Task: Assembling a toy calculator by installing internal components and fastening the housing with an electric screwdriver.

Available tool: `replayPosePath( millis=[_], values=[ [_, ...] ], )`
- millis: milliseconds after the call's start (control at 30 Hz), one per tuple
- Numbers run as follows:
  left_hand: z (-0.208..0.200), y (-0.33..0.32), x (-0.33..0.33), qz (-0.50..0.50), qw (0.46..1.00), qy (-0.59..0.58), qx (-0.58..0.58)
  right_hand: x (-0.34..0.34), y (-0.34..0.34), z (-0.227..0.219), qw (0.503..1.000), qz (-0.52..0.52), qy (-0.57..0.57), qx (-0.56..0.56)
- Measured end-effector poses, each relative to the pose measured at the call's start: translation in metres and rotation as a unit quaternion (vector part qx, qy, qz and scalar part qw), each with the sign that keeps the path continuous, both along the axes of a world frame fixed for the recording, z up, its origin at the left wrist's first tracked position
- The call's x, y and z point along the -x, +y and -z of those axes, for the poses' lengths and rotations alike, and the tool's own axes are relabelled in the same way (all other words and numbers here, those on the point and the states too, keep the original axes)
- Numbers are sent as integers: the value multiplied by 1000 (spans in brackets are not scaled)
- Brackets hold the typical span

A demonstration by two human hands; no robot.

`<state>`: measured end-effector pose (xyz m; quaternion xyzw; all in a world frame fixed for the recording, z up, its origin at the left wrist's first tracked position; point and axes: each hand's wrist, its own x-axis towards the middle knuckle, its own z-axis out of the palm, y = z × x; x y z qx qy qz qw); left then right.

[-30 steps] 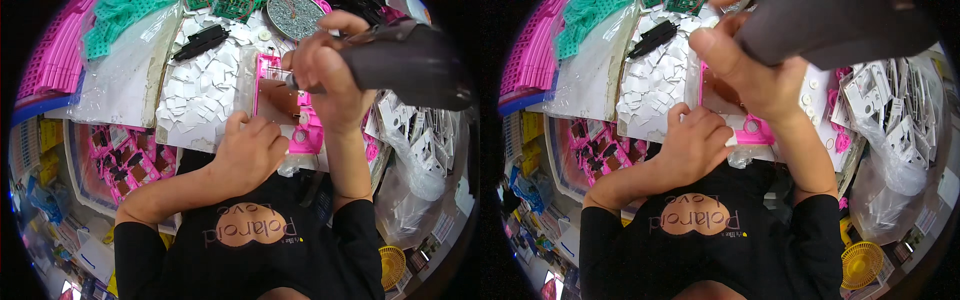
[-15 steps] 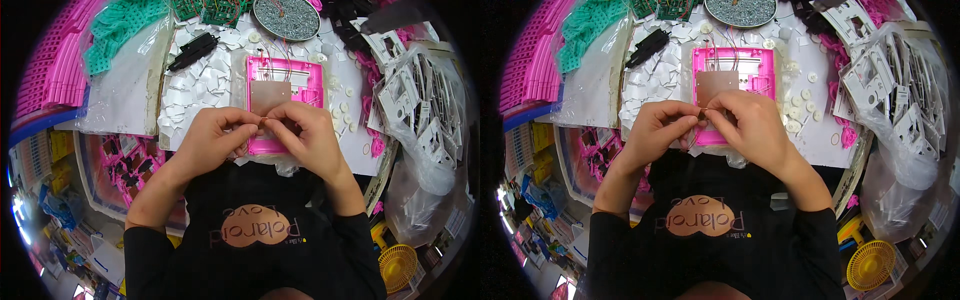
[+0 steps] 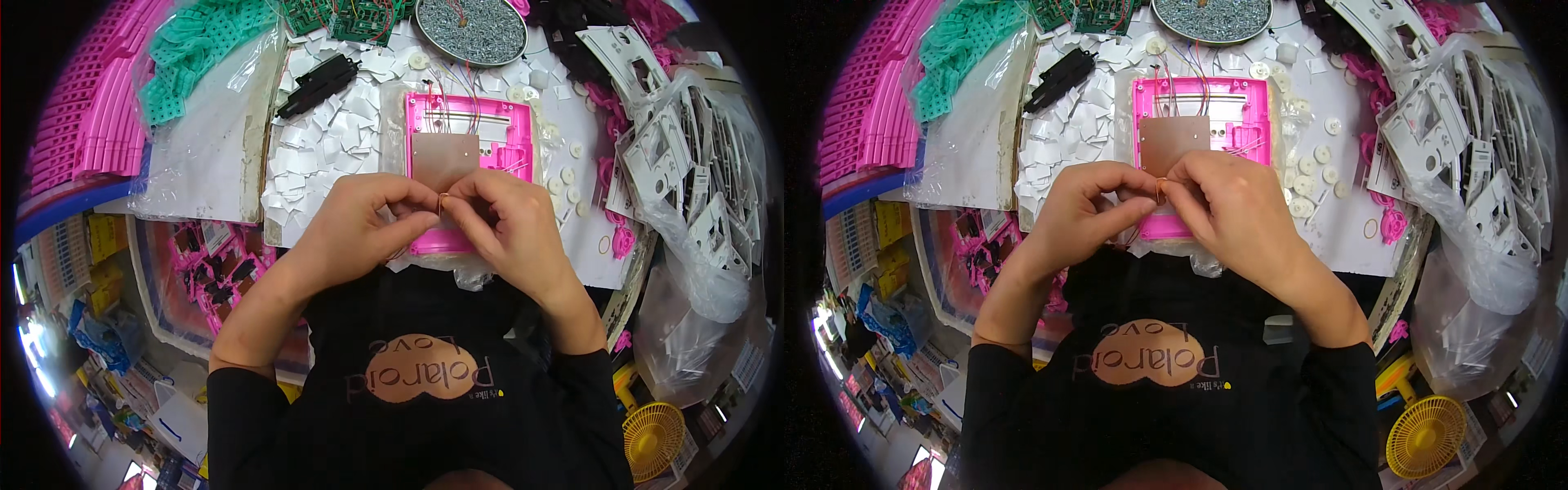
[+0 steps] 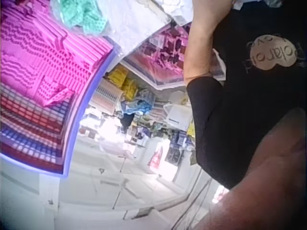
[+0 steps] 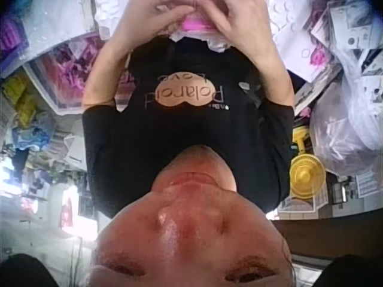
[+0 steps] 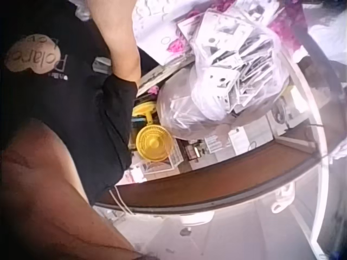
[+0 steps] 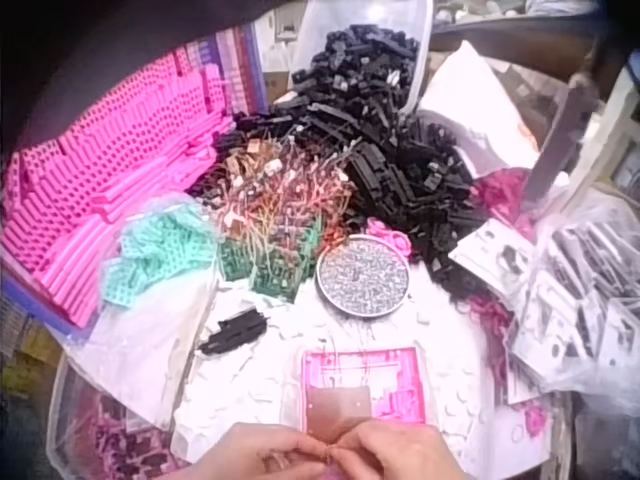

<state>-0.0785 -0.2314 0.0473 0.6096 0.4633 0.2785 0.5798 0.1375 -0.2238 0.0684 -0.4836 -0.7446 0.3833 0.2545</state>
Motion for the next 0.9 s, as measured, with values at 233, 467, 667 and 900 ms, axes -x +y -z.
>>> replayPosePath(
  millis=[233, 467, 667, 900],
  values=[
    [3, 0, -3, 15, 997, 25, -65, -2, -1, 2, 1000, -12, 0, 12],
    [4, 3, -4, 45, 992, 47, -110, -12, 3, 1, 997, -58, 33, 32],
    [8, 5, 1, 63, 992, 10, -110, -9, 2, -4, 998, -53, 9, 44],
    [7, -1, -11, 19, 988, 40, -150, -7, -1, 4, 999, -31, 17, 14]
  ],
)
